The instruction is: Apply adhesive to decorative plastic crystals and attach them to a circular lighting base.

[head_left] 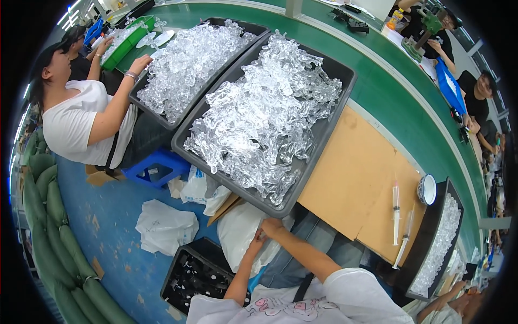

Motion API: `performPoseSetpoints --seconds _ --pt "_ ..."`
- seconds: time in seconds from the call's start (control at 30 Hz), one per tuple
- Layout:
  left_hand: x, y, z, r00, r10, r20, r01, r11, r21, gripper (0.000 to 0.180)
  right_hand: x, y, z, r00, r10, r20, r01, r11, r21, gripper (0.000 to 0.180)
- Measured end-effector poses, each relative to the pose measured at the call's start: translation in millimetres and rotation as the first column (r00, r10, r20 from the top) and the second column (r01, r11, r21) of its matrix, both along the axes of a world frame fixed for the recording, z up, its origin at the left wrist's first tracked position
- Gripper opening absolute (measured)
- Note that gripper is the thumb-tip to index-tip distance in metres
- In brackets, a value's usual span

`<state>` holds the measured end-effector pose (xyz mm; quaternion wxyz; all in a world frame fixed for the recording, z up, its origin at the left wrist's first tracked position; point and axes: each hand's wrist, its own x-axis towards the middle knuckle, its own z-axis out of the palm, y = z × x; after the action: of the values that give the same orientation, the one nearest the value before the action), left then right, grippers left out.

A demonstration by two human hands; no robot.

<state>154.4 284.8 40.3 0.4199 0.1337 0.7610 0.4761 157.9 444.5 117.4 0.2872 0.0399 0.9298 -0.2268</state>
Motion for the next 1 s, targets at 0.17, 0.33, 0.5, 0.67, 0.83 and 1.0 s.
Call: performPoseSetpoints --seconds 0.17,0.33,0.5,0.67,0.83,1.0 --pt "0 11 9 0.999 -0.02 0.033 0.022 0.997 -0.07 0.03 1 0 -15 0.997 -0.075 0.003 0.075 0.996 -0.039 0.02" --pt "3 4 -13 0.979 -0.076 -0.19 0.102 0.986 0.129 0.022 -5 -10 -16 0.994 0.107 -0.019 -0.105 0.991 0.084 0.019" --pt "16 8 33 0.976 -0.089 -0.201 0.071 0.993 -0.096 0.023 -6 -13 8 0.99 0.116 0.073 -0.123 0.989 0.085 0.019" --pt "20 9 59 0.974 -0.116 -0.196 0.072 0.973 -0.219 0.025 -6 -9 -11 0.988 -0.068 0.139 0.07 0.998 -0.009 0.032" --pt "26 4 45 0.972 -0.108 -0.208 0.076 0.985 -0.157 0.026 -13 -25 -60 0.976 -0.141 0.167 0.113 0.979 0.17 0.037" --pt "23 16 35 0.834 -0.156 -0.529 0.167 0.986 -0.029 0.028 -8 -22 -128 0.982 -0.106 -0.155 0.163 0.894 0.419 0.03"
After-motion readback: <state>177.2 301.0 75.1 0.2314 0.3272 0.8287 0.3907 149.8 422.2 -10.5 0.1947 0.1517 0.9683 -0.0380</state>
